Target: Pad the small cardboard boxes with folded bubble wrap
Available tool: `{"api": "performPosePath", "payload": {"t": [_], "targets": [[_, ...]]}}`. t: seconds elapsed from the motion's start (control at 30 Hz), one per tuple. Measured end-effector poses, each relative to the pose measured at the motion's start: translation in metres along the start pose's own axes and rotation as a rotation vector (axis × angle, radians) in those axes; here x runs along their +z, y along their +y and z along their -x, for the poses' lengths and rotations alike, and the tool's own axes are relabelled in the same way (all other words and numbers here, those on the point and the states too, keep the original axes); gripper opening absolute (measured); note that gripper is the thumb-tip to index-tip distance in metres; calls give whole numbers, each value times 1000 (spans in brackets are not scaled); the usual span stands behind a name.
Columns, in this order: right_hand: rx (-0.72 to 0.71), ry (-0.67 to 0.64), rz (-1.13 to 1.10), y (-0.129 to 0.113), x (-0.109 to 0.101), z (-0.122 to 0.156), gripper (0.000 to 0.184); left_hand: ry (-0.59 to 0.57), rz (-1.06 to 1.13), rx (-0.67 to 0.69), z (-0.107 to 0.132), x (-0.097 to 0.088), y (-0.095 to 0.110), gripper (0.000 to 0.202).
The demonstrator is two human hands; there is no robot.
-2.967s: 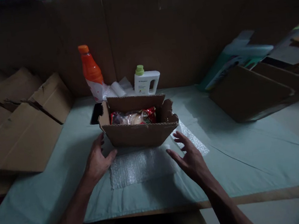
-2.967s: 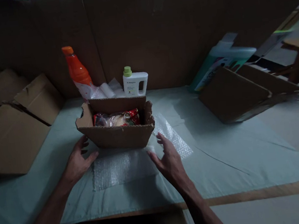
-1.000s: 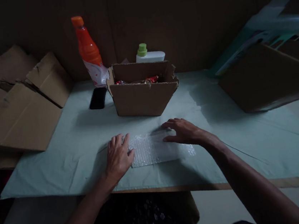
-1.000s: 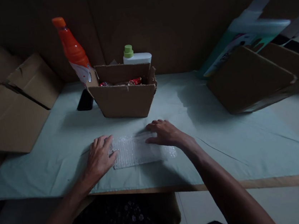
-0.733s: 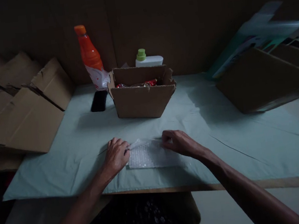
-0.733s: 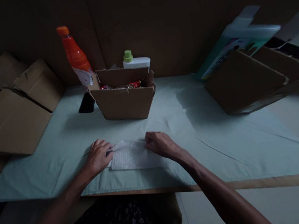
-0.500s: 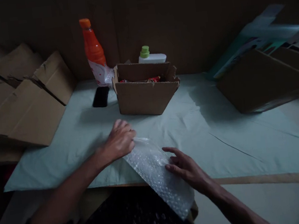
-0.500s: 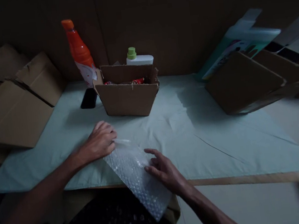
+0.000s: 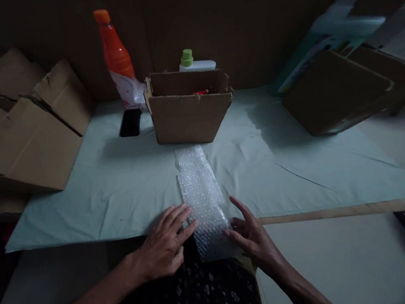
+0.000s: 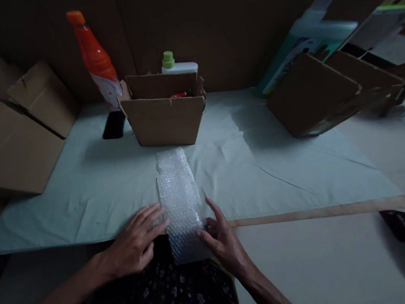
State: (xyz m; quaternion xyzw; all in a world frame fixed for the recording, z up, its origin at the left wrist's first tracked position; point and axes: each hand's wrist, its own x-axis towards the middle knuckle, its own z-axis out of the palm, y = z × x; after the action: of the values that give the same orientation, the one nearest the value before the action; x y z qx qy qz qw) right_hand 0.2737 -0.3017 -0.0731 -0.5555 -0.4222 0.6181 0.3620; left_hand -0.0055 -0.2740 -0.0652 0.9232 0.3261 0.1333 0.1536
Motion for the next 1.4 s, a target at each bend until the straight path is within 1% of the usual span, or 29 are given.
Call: {"api": "performPosePath", "payload": {"t": [0.03,0.1,0.17,0.23,0.3,0.4,0.53,0.57,0.63,0.67,0.73,0.77,0.83,0.9,0.93,0.97,1.03,1.1,1.13,1.2,1.27,1.3,1.33,1.4], "targets": [[1,9,7,-2,1,3,98,2,6,8,4,5,8,79],[2,25,-13,-9,4,10,93,38,7,18,4,14,21,80],[-7,47,-63,-15,6,16,88,96,0,12,-4,22,28,79],[-19,82,-98,-17,6,22,85,148,-11,1,-14,30,32,78],[-9,121,-114,-11,4,26,83,185,-26,-14,-22,39,35,74],[27,158,-134,7,-1,30,81,205,-42,-46,-29,54,41,68],[18,147,-104,21,-11,27,78,241,-53,-100,-34,67,46,56],[4,129,-68,23,-15,27,74,257,-53,-113,-35,69,46,53],[-43,105,50,24,-27,29,60,286,-54,-125,-36,69,46,49],[-79,110,130,25,-33,31,52,296,-55,-125,-37,68,45,48],[-195,168,335,27,-47,35,39,307,-58,-124,-39,67,44,45],[-287,212,456,28,-53,37,34,313,-57,-121,-40,66,44,44],[-532,275,717,28,-62,37,29,329,-42,-111,-41,64,43,41],[-776,264,951,24,-63,31,36,343,-5,-109,-42,62,41,35],[-862,228,1040,21,-61,26,42,350,25,-117,-43,60,40,32],[-920,183,1103,17,-58,20,47,359,63,-131,-44,59,39,29],[-973,94,1141,8,-49,5,58,394,166,-184,-48,55,37,24],[-979,40,1055,-2,-40,-10,63,426,290,-265,-52,51,36,24],[-962,22,986,-6,-36,-17,62,439,348,-312,-54,49,36,28],[-874,3,849,-12,-31,-30,55,450,442,-413,-58,45,36,43],[-740,6,773,-15,-27,-40,45,473,508,-512,-61,42,36,56],[-669,23,763,-15,-26,-44,40,497,524,-558,-62,42,36,56],[-609,46,768,-15,-25,-47,37,522,524,-595,-63,42,35,53],[-567,114,813,-13,-23,-53,35,567,466,-621,-66,43,31,41]]}}
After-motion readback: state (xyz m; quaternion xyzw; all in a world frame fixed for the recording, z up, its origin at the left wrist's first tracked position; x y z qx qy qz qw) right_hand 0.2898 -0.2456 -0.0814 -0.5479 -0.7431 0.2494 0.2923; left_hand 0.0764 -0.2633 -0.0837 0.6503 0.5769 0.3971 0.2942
